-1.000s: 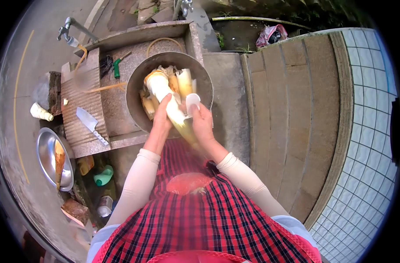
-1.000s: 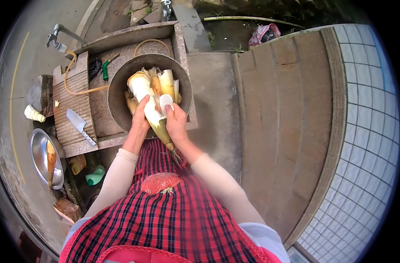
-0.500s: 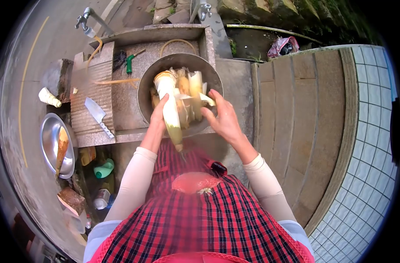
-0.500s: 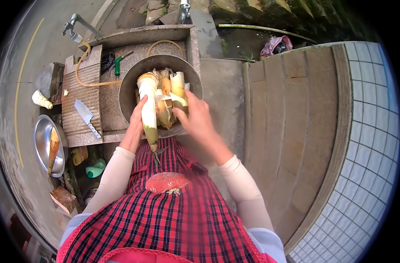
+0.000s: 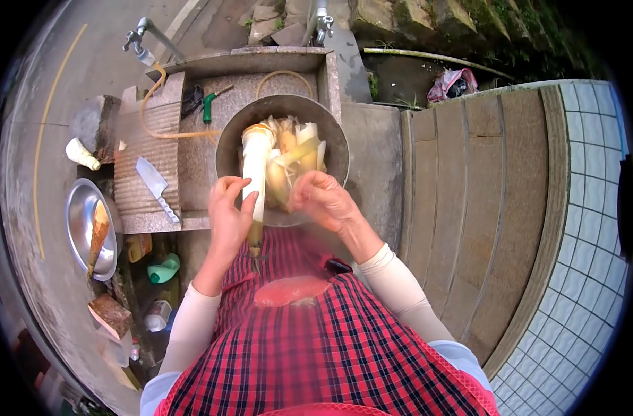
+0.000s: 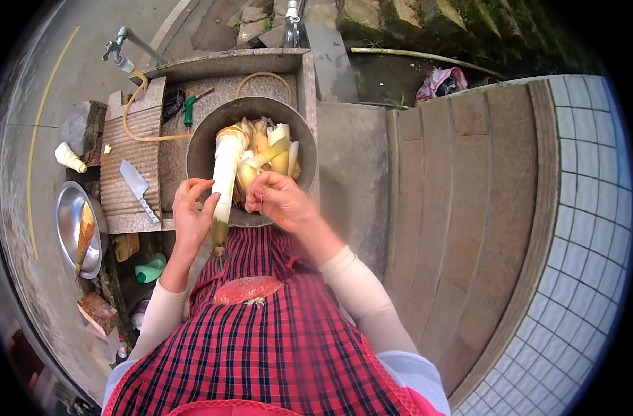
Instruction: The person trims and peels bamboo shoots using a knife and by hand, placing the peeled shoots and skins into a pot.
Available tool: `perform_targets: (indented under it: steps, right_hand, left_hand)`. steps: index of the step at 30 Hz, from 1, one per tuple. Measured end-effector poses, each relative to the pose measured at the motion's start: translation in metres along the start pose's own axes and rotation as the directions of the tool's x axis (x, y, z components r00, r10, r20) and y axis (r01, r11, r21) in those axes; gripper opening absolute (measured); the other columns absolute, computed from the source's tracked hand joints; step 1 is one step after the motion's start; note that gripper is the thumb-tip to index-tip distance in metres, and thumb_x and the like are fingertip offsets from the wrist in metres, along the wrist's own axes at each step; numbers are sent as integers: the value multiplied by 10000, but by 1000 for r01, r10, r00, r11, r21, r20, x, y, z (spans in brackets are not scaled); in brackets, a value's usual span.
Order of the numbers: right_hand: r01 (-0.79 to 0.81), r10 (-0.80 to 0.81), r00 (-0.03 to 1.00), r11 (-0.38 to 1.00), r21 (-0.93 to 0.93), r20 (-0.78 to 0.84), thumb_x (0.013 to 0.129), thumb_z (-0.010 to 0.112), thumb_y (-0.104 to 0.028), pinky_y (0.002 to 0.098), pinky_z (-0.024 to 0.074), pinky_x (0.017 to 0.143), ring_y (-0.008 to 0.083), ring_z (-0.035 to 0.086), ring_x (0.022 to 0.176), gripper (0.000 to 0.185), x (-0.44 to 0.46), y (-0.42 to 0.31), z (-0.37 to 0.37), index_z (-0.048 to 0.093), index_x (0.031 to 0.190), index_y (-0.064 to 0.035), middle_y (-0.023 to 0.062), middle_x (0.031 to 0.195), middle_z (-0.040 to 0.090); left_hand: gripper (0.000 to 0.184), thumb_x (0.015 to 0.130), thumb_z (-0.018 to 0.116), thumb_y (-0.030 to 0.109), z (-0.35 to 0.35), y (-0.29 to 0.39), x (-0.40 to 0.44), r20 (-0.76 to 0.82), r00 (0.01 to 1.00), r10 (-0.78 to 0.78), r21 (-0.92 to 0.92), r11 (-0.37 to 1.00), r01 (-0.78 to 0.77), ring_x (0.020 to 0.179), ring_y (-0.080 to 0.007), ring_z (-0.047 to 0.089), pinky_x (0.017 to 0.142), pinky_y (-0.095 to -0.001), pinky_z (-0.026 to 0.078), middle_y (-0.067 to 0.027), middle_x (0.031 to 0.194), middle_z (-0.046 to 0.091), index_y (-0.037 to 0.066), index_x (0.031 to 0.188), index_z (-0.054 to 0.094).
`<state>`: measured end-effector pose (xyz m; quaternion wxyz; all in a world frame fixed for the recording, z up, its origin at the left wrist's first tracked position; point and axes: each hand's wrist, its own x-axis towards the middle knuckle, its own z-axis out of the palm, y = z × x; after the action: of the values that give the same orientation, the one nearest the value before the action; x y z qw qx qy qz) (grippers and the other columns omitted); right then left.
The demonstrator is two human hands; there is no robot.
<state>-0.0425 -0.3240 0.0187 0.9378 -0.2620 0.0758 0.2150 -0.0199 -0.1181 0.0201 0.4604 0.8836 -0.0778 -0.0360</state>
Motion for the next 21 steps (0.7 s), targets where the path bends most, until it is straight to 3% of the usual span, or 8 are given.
perform_targets:
  steps: [1, 2, 6, 9, 10, 15, 21]
  right_hand:
    - [-9, 9, 1000, 1000, 7, 10, 864, 616, -128, 309, 481, 681, 180, 574, 720, 95, 0, 1, 1, 578, 865, -41, 73, 782, 593]
    - [-21, 20, 1000, 1000, 14, 20, 864, 616, -138, 309, 477, 674, 178, 568, 716, 105, 0, 2, 3, 577, 862, -41, 72, 777, 590]
    - [-118, 115, 993, 986, 121, 33, 864, 621, -182, 302, 458, 622, 168, 551, 678, 154, -5, 3, 10, 578, 906, -39, 65, 755, 572]
    - [-194, 190, 981, 978, 80, 47, 860, 625, -210, 281, 445, 578, 176, 559, 655, 230, -6, -1, 16, 572, 984, -24, 87, 770, 593]
    - [-204, 200, 978, 976, 77, 57, 861, 624, -214, 273, 439, 562, 181, 564, 652, 253, -7, -1, 18, 566, 1004, -15, 110, 782, 602]
    - [-237, 208, 958, 962, 135, 197, 857, 627, -245, 241, 411, 490, 208, 589, 660, 341, -5, 8, 10, 549, 1042, 30, 236, 840, 621]
    - [-264, 228, 955, 944, 196, 187, 835, 651, -246, 246, 390, 432, 205, 564, 607, 366, -7, 18, 0, 544, 1028, 46, 271, 849, 609]
  left_hand:
    - [186, 767, 664, 35, -8, 20, 5, -51, 995, 91, -68, 993, -95, 714, -215, 596, 653, -281, 466, -96, 850, 575, -1, 949, 648]
    - [145, 795, 638, 11, -16, 46, 9, 26, 1000, -2, -284, 959, 9, 715, -132, 574, 639, -230, 460, -64, 852, 579, -2, 935, 673]
    - [154, 838, 623, 30, -14, 71, 12, 305, 952, -37, -665, 707, 240, 763, -65, 566, 642, -195, 463, -17, 877, 589, -16, 978, 667]
    - [166, 841, 626, 34, -16, 84, 10, 455, 885, -99, -692, 586, 422, 741, -58, 570, 624, -179, 459, -25, 893, 614, -29, 990, 662]
    - [178, 835, 636, 48, -17, 88, 10, 490, 859, -152, -678, 552, 485, 641, -47, 557, 549, -169, 434, -28, 821, 638, -14, 999, 667]
    - [156, 843, 623, 36, -13, 76, 9, 563, 812, -156, -652, 520, 552, 547, -59, 550, 456, -163, 405, -73, 800, 665, -30, 980, 656]
    - [130, 829, 631, 18, -11, 77, 10, 602, 780, -172, -645, 471, 602, 536, -73, 563, 440, -167, 418, -106, 792, 671, -44, 943, 648]
